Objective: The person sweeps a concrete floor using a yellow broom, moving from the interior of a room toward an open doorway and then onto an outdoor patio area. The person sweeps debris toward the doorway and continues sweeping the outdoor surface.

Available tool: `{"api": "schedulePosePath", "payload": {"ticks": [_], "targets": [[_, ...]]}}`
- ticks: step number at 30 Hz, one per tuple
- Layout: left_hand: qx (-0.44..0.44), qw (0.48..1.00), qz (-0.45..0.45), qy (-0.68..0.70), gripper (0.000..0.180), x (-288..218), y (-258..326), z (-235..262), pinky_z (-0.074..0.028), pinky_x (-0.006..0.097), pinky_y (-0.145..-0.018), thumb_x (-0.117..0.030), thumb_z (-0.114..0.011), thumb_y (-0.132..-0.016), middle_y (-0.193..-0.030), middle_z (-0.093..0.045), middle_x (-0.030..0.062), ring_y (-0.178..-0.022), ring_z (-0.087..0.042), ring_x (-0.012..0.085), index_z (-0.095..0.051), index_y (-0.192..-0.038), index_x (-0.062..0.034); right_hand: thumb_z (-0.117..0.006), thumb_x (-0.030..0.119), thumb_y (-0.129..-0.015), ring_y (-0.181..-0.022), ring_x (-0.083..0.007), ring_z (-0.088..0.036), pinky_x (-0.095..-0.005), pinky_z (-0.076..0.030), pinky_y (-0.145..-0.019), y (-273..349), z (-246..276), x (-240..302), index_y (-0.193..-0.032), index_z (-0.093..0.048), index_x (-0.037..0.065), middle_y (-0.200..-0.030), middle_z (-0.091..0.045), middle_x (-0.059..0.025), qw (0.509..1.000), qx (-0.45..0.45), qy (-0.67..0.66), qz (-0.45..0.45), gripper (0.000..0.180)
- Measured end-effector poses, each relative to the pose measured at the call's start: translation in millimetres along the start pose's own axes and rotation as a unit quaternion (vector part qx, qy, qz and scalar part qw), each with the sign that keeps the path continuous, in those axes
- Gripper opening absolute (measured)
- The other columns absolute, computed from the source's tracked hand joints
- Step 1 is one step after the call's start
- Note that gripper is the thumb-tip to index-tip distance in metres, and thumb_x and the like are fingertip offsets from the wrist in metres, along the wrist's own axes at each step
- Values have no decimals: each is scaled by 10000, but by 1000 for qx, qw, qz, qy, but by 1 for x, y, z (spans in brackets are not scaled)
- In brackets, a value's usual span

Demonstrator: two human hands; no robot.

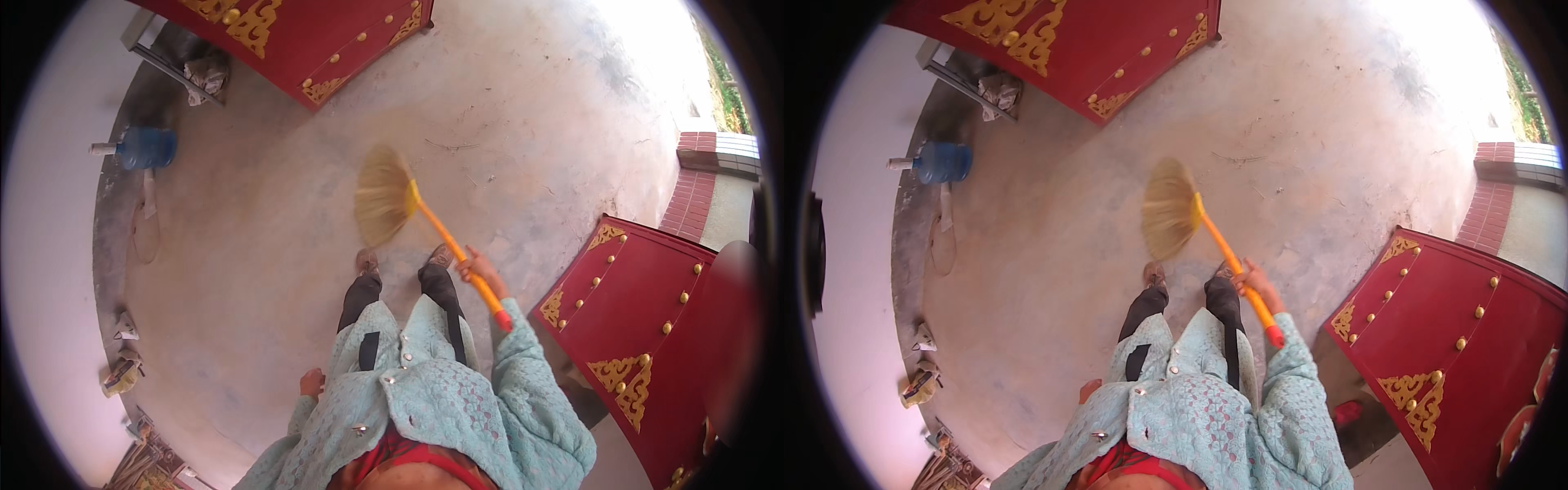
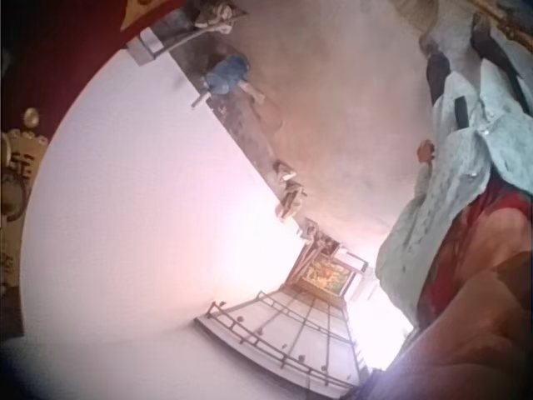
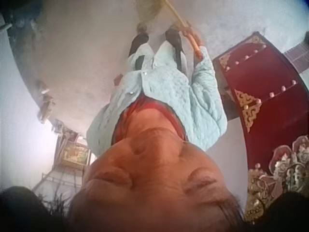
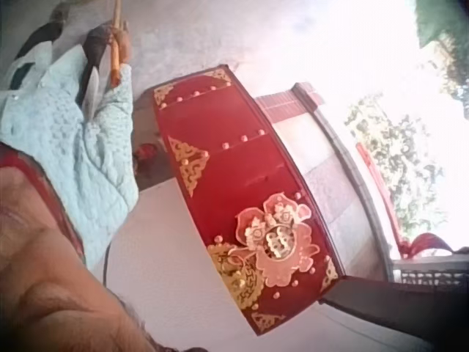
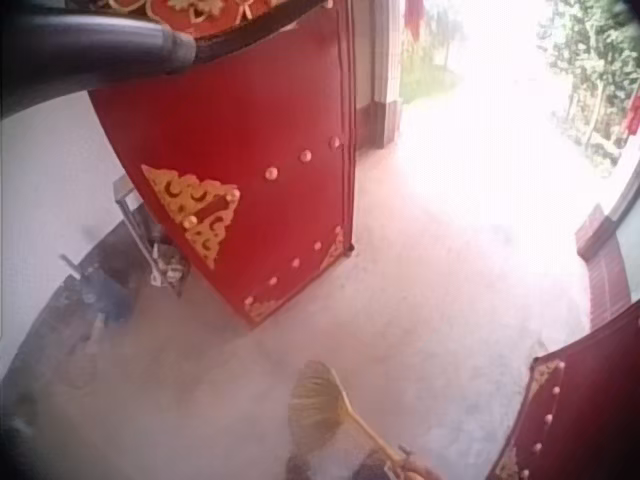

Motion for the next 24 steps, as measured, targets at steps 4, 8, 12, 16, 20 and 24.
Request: {"api": "schedulePosePath", "payload": {"ticks": [4,8,12,16,20,24], "targets": [[16,964,-70,-257,266,-24,1,-31,-428,348,-632,-232,-449,-763,-808,-601,117,-737,-565,212,-586,-894,-46,-517,-101,-646,-395,-157,-451,-269,-359,-336,4,88,99,-1309,22,114,-619,-521,-128,990,-83,62,93,880],[-27,992,-79,-91,268,-60,-11,-34,-427,307,-710,-180,-439,-774,-878,-591,158,-818,-565,222,-562,-935,-5,-501,-80,-650,-383,-140,-440,-255,-371,-348,14,111,193,-1306,12,65,-524,-461,-62,963,-151,108,193,845],[-64,997,-38,28,269,-70,-13,-27,-425,287,-729,-175,-457,-776,-875,-600,136,-819,-564,202,-571,-934,11,-438,-84,-635,-387,-118,-405,-239,-361,-355,36,90,232,-1315,-44,95,-572,-440,-45,961,-105,74,246,806],[-45,998,-7,50,271,-29,-32,-32,-424,279,-732,-191,-476,-774,-873,-605,112,-810,-561,177,-583,-917,13,-405,-116,-577,-383,-107,-385,-225,-345,-347,89,38,204,-1321,-69,158,-654,-448,-57,972,-31,6,234,862],[-37,999,-27,-13,265,-74,-19,-28,-425,275,-723,-196,-479,-772,-847,-606,104,-799,-559,167,-587,-925,-8,-401,-112,-562,-394,-91,-381,-207,-327,-329,102,-13,134,-1320,-90,233,-700,-441,-61,979,53,-22,194,889],[-6,1000,-14,-1,267,-77,-17,-23,-448,272,-645,-215,-499,-759,-779,-601,76,-775,-563,146,-586,-920,-22,-421,-129,-629,-415,-95,-379,-215,-334,-349,92,-82,72,-1318,-55,240,-727,-445,-77,960,228,-138,82,862]]}}
Point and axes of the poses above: each hand's wrist, its own y-axis away from the middle knuckle, its own z-axis out of the back of the hand, x = y × z, the point moved 9 cm from there along -y, towards the middle knuckle
